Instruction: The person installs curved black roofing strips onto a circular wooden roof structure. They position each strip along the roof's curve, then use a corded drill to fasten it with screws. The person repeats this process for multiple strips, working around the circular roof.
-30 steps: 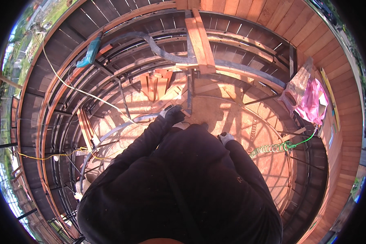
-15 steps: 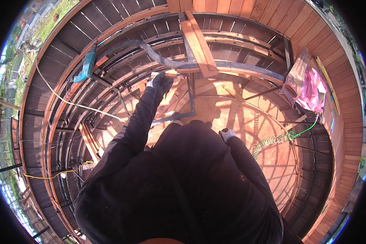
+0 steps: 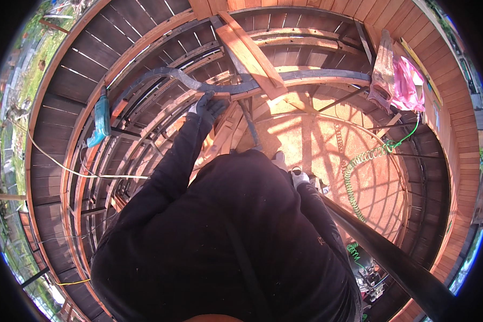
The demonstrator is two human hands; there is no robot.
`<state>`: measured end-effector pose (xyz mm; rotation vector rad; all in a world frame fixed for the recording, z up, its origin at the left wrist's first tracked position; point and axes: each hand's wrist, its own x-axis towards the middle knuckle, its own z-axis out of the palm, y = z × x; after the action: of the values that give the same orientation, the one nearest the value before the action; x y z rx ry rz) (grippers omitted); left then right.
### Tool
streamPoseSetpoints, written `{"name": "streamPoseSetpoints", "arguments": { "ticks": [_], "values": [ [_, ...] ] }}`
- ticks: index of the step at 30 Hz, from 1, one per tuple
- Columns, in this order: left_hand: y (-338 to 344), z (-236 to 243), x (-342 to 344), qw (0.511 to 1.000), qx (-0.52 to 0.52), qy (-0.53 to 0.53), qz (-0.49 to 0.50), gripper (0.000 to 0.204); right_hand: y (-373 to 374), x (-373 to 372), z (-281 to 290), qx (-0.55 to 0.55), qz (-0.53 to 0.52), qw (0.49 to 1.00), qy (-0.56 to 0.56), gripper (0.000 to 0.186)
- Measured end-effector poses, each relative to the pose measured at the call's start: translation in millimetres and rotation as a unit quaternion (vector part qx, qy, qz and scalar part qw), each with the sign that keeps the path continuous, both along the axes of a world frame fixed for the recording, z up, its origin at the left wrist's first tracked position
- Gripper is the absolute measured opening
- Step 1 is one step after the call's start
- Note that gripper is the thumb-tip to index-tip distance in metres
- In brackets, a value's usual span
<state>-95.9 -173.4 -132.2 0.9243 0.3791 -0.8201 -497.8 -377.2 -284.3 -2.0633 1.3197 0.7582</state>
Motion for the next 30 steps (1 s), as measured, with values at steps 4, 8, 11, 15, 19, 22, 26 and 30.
{"name": "streamPoseSetpoints", "arguments": {
  "ticks": [4, 8, 11, 15, 19, 22, 26, 30],
  "values": [
    [-22.7, -6.1, 5.1, 1.000, 0.016, 0.005, -0.026, 0.023, -0.5, -53.0, -92.6, -0.031, 0.007, 0.999, -0.020, 0.070],
    [-0.6, -5.9, 12.1, 0.999, 0.050, 0.003, -0.007, 0.023, 31.5, 12.6, -21.0, -0.026, -0.048, 0.998, 0.004, 0.060],
    [-10.4, 3.7, 3.3, 0.999, 0.040, 0.005, -0.035, 0.022, 33.5, -10.7, -39.2, -0.060, -0.039, 0.997, 0.014, 0.053],
    [-5.5, -1.7, 7.5, 0.999, 0.034, 0.002, -0.041, 0.023, 39.0, 4.6, -34.2, -0.061, -0.036, 0.997, -0.003, 0.050],
    [-8.7, -8.6, 5.2, 0.997, -0.026, 0.028, -0.069, 0.025, 20.9, -18.9, -68.7, -0.035, 0.021, 0.999, 0.009, 0.051],
    [-3.2, -7.5, 8.5, 0.998, -0.014, -0.017, -0.055, 0.028, 29.6, 23.6, -28.6, 0.009, -0.033, 0.999, -0.037, 0.052],
    [-4.2, -1.2, 5.9, 0.998, 0.008, -0.014, -0.064, 0.029, 50.5, 77.7, 76.2, -0.100, -0.010, 0.991, -0.089, 0.045],
    [-8.9, 6.5, 0.8, 0.999, -0.003, -0.014, -0.045, 0.028, 62.6, 153.1, 170.6, -0.113, 0.084, 0.903, -0.405, 0.033]
  ]
}}
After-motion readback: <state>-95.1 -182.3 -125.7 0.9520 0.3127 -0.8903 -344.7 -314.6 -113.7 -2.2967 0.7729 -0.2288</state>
